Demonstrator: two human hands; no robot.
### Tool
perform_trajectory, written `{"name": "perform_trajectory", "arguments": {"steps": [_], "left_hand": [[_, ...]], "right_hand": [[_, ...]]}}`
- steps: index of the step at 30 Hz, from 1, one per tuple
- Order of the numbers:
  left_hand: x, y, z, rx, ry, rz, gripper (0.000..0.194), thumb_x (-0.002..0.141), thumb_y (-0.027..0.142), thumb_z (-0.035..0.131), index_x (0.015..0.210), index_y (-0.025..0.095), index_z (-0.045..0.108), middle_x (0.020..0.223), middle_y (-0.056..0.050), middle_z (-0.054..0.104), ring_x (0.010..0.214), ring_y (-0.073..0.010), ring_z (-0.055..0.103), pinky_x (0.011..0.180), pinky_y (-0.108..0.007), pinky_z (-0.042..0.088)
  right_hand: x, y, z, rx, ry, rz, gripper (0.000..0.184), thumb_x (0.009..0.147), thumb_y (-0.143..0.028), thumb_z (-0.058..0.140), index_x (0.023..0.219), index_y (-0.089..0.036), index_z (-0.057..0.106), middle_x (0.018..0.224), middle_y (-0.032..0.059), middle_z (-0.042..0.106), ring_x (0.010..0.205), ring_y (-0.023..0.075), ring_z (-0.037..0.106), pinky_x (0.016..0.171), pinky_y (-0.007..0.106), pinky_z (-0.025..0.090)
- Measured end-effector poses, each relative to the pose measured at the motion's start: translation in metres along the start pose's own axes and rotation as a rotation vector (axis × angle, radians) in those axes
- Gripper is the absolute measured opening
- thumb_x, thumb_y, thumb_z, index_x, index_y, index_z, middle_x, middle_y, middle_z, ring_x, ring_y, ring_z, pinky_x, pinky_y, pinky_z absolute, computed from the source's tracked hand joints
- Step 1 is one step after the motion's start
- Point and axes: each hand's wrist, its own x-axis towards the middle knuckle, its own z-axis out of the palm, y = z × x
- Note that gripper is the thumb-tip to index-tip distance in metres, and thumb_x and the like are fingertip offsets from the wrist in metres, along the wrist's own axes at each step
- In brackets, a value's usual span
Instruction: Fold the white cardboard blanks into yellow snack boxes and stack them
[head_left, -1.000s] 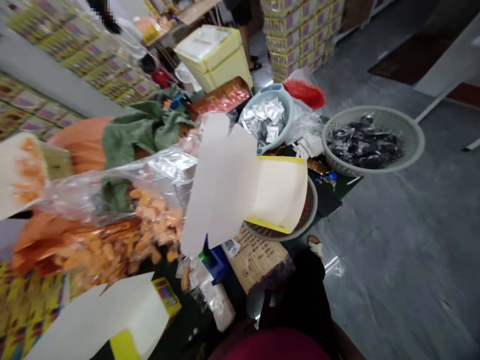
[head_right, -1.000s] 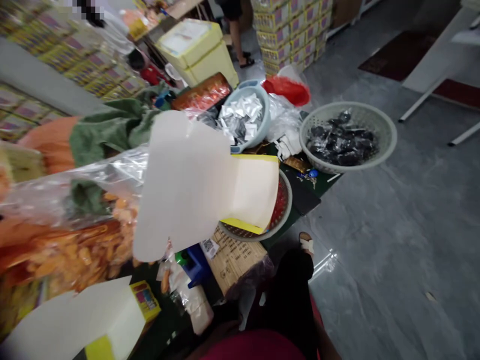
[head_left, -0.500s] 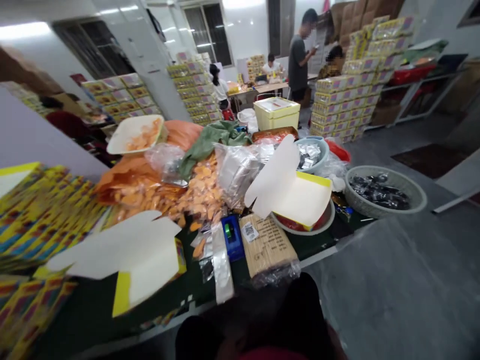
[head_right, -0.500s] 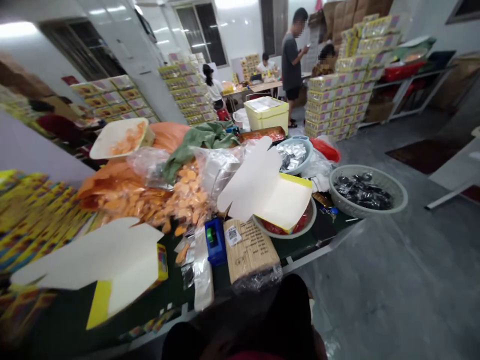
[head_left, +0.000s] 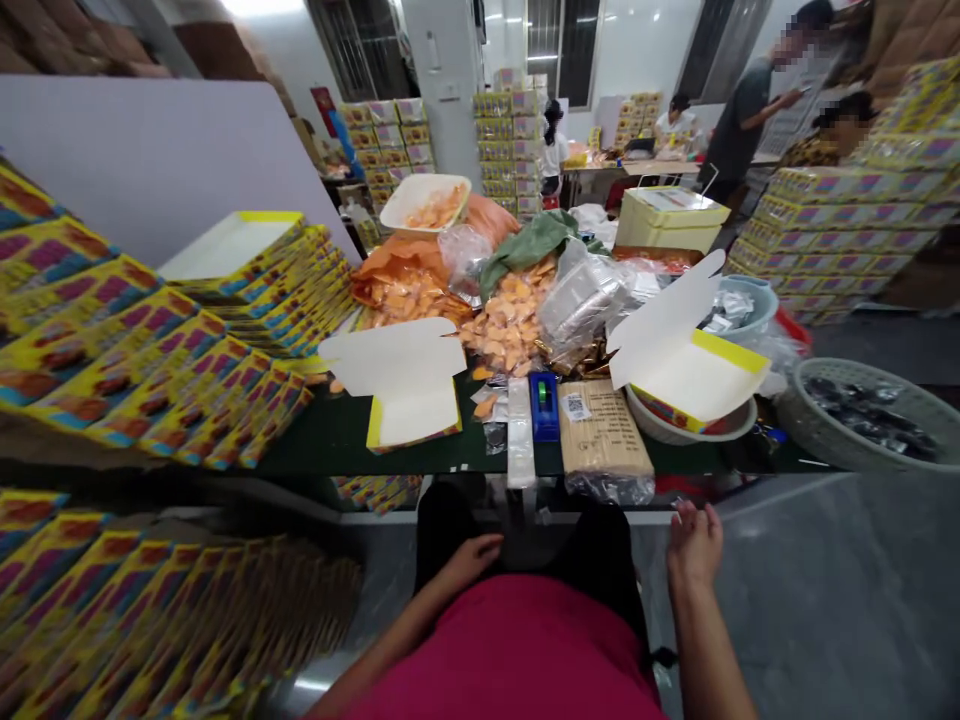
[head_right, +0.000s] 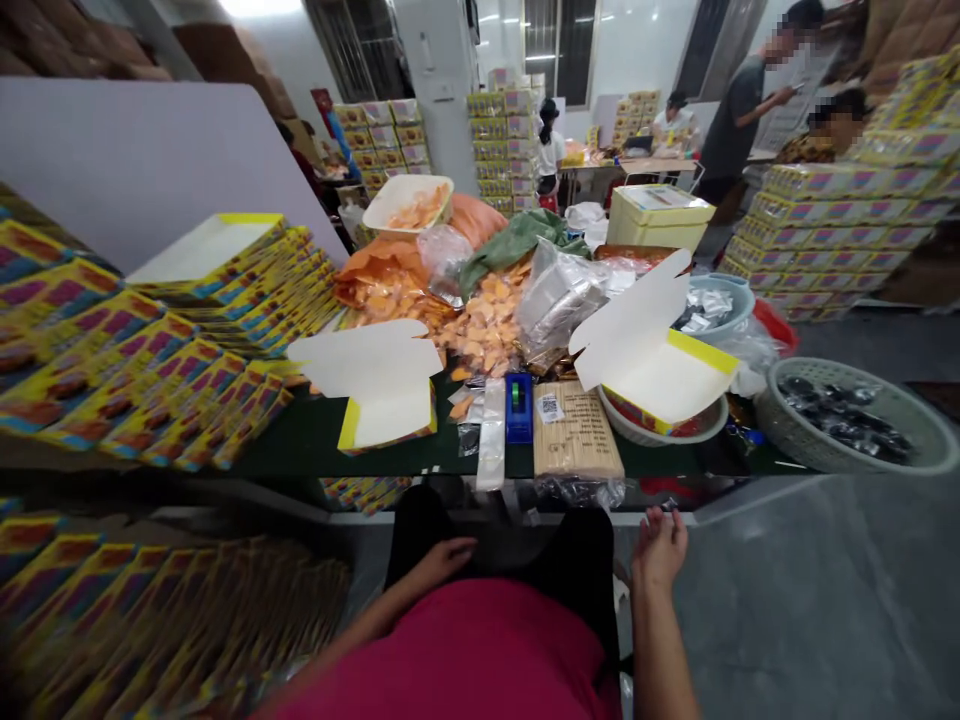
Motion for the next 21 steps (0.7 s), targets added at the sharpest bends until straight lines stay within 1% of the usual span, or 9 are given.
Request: {"name": "perform_trajectory", "arguments": {"steps": [3,5,8,11,15,18,21], "left_hand": [[-0.011,0.003,-0.003,-0.063,-0.002,0.118,0.06,0.077,0.058,0.06,0.121,0.018,0.067,0.126,-0.011,0.065,0.12,-0.0303,0.057,0.107,-0.041,0.04],[-0.02,0.009,-0.006,-0.105,0.005,0.19,0.061,0.079,0.059,0.059,0.124,0.018,0.065,0.126,-0.012,0.066,0.12,-0.0294,0.058,0.107,-0.04,0.041],[-0.034,0.026,-0.013,-0.151,0.026,0.231,0.062,0.079,0.061,0.059,0.125,0.02,0.064,0.126,-0.011,0.065,0.121,-0.0285,0.057,0.108,-0.04,0.04],[-0.046,0.052,-0.024,-0.182,0.04,0.227,0.064,0.077,0.065,0.06,0.123,0.02,0.065,0.127,-0.011,0.065,0.122,-0.0295,0.057,0.108,-0.041,0.04],[-0.056,0.092,-0.038,-0.217,0.009,0.237,0.067,0.074,0.067,0.062,0.124,0.022,0.064,0.128,-0.011,0.064,0.123,-0.0298,0.056,0.11,-0.043,0.039],[-0.056,0.12,-0.046,-0.211,0.001,0.262,0.069,0.073,0.068,0.064,0.123,0.022,0.065,0.129,-0.012,0.064,0.124,-0.0304,0.055,0.111,-0.044,0.037],[-0.056,0.148,-0.052,-0.175,-0.008,0.296,0.069,0.073,0.067,0.064,0.124,0.021,0.065,0.128,-0.012,0.064,0.125,-0.0311,0.055,0.112,-0.045,0.036]], "right_hand": [[0.004,-0.025,-0.001,0.0,-0.024,-0.038,0.039,0.071,-0.041,0.06,0.107,-0.03,0.052,0.098,-0.0005,0.064,0.089,0.0159,0.065,0.069,0.027,0.054],[0.005,-0.039,0.002,-0.011,-0.058,-0.055,0.039,0.072,-0.044,0.061,0.107,-0.028,0.054,0.099,0.0017,0.065,0.092,0.0172,0.066,0.071,0.028,0.054],[0.01,-0.058,0.02,-0.019,-0.101,-0.097,0.045,0.072,-0.048,0.063,0.109,-0.025,0.056,0.101,0.0033,0.066,0.094,0.0172,0.065,0.075,0.029,0.053],[0.017,-0.081,0.05,0.002,-0.112,-0.166,0.053,0.072,-0.054,0.063,0.117,-0.027,0.053,0.11,0.0028,0.064,0.098,0.0157,0.064,0.081,0.031,0.053],[0.026,-0.117,0.087,-0.034,-0.048,-0.24,0.061,0.074,-0.062,0.056,0.125,-0.03,0.046,0.127,0.0043,0.057,0.112,0.0182,0.058,0.084,0.034,0.051],[0.037,-0.137,0.102,-0.084,0.011,-0.259,0.066,0.076,-0.067,0.05,0.13,-0.029,0.043,0.132,0.0075,0.054,0.116,0.021,0.055,0.082,0.035,0.051],[0.049,-0.15,0.11,-0.116,0.042,-0.31,0.072,0.075,-0.067,0.051,0.132,-0.024,0.041,0.126,0.0098,0.056,0.11,0.0219,0.057,0.084,0.037,0.051]]}}
